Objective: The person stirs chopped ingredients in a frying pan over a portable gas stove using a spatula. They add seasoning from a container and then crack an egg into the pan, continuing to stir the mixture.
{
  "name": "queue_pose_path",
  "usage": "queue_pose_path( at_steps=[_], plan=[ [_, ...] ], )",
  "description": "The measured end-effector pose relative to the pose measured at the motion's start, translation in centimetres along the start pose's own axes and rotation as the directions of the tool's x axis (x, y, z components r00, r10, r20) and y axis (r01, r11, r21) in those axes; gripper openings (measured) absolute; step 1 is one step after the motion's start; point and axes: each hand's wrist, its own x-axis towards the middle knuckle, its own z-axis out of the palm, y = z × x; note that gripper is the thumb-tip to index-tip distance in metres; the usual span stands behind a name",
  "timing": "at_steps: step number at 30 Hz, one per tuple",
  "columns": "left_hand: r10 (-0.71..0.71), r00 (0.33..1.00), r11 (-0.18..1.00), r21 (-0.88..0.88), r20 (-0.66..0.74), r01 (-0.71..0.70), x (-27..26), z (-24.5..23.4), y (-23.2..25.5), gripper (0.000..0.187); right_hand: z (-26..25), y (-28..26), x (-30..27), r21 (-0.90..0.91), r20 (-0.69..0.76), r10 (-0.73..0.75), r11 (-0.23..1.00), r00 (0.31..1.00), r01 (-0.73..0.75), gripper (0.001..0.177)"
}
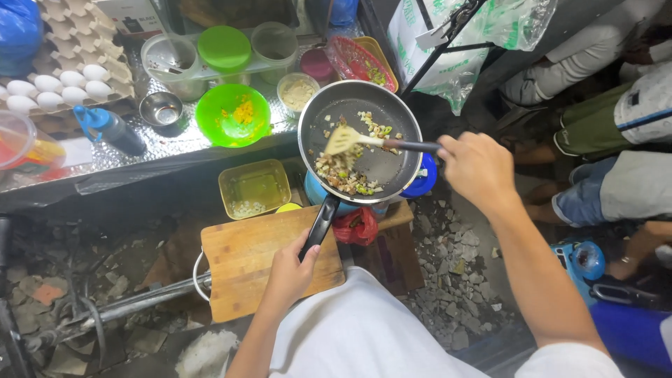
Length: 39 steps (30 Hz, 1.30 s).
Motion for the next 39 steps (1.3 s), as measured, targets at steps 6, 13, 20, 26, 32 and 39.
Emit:
queue_pose_path(
  at_steps=[6, 13, 20, 26, 32, 39],
  plan=[
    [-0.012, 1.0, 1.0, -0.002, 0.006, 0.012, 0.4, 0.1, -0.2, 0.051, -1.5, -0.3, -1.5, -0.312, -0.137, 0.028, 0.948, 0.99, -0.07, 0.021],
    [0.009, 1.0, 0.998, 0.064, 0.012, -0.01, 1.4, 0.7, -2.0, 0.055, 0.6, -2.3, -0.1, -0.173, -0.08, 0.07, 0.981, 0.994, -0.083, 0.02],
    [0.022, 1.0, 0.992, 0.122, 0.019, -0.024, 1.4, 0.6, -1.8, 0.048, -3.1, 0.9, -7.9, -0.32, 0.029, 0.191, 0.932, 0.981, -0.172, 0.013],
    [0.001, 0.998, 0.994, 0.11, 0.059, -0.008, 1.2, -0.1, -1.1, 0.046, -4.3, 10.2, -1.6, -0.397, 0.187, 0.203, 0.911, 0.961, -0.115, 0.02],
    [0.004, 1.0, 0.993, 0.12, 0.019, -0.006, 1.7, 0.3, -2.2, 0.047, -4.3, 9.4, 3.1, -0.139, 0.462, 0.13, 0.988, 0.878, -0.073, 0.027],
    [-0.003, 1.0, 0.997, 0.072, 0.015, 0.002, 1.1, 0.1, -1.2, 0.044, -0.4, 8.4, 3.2, 0.251, 0.247, -0.025, 0.967, 0.969, -0.039, 0.022]
  ],
)
